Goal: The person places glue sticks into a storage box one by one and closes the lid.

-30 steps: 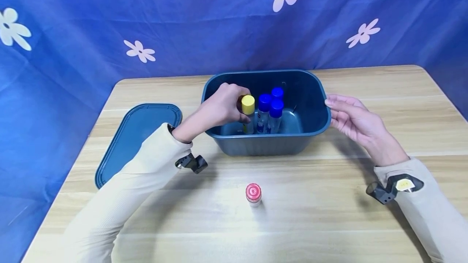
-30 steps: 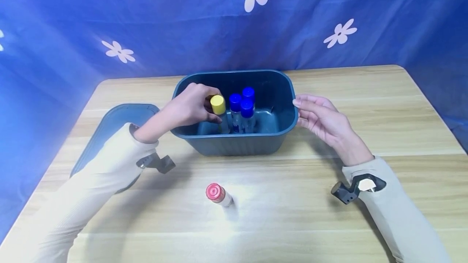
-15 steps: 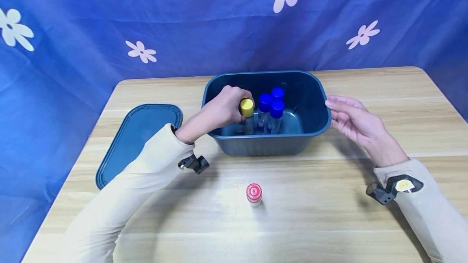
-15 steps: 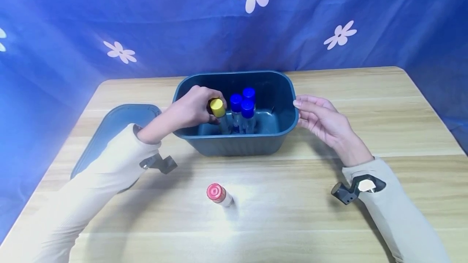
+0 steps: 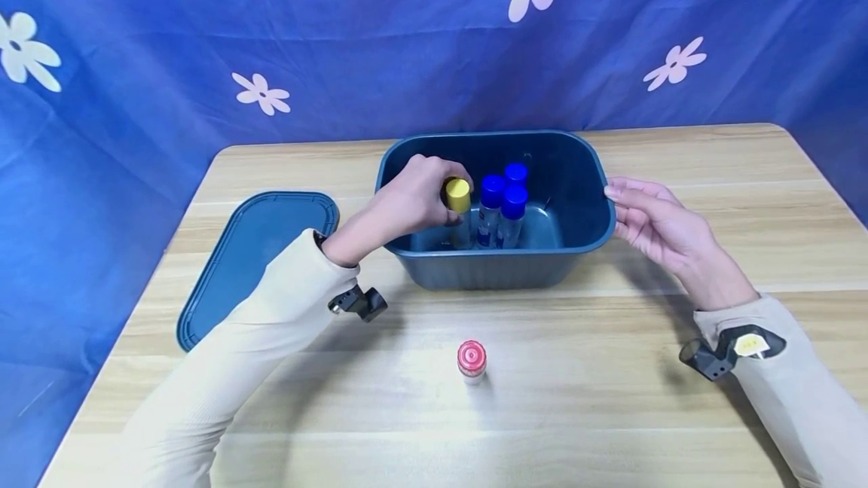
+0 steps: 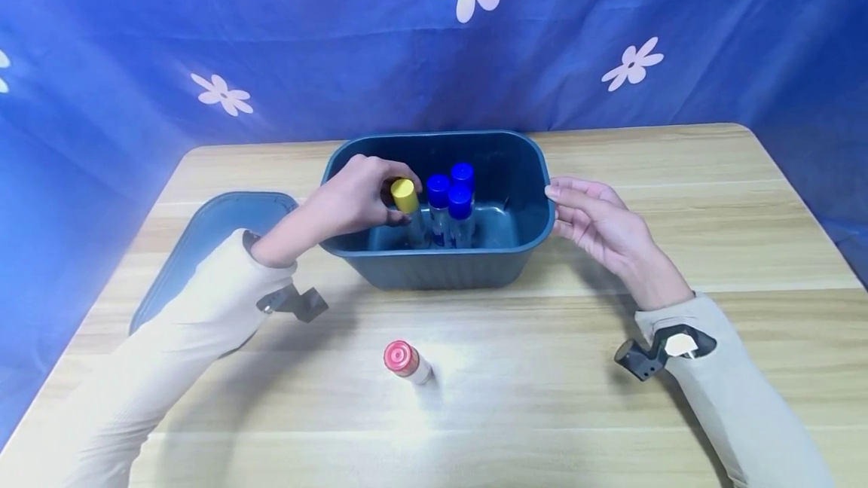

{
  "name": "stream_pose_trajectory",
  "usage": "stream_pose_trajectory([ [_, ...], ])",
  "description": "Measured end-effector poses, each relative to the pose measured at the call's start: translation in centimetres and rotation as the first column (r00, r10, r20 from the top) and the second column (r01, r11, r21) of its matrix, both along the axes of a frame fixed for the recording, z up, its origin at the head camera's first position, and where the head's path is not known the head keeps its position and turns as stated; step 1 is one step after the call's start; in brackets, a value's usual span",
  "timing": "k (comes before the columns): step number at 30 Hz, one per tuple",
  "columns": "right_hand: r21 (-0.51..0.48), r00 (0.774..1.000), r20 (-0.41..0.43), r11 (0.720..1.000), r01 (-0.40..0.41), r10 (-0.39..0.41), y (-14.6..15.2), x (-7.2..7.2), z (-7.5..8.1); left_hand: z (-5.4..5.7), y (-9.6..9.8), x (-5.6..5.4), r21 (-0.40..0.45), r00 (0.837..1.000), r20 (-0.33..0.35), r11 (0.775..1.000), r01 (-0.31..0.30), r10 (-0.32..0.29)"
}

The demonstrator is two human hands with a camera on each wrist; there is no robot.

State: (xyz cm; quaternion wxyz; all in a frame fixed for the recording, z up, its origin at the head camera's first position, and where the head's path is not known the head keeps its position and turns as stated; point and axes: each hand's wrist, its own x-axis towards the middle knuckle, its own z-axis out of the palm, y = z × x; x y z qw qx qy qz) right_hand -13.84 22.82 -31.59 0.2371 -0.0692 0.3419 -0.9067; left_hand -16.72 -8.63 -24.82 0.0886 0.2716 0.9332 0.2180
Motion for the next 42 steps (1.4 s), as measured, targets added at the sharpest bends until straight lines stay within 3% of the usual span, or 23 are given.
stream_pose_trajectory([
  [13,0.003,1.000,0.008,1.000,0.009,-0.009,0.1,0.1,0.0,1.7,-1.0,0.7,0.141,1.000,-0.020,0.990,0.024,-0.021],
  [19,0.009,1.000,0.012,1.000,0.011,-0.011,0.1,0.1,0.0,1.9,-1.4,1.0,0.188,1.000,-0.016,0.982,0.027,-0.024],
  [31,0.008,1.000,0.011,1.000,0.007,-0.007,0.0,0.0,0.1,3.2,-3.4,2.3,0.202,0.998,-0.056,0.979,-0.019,0.031],
  [42,0.023,1.000,0.017,1.000,0.012,-0.012,0.0,0.0,0.3,3.7,-4.8,4.3,0.201,0.997,-0.075,0.980,-0.013,0.028],
])
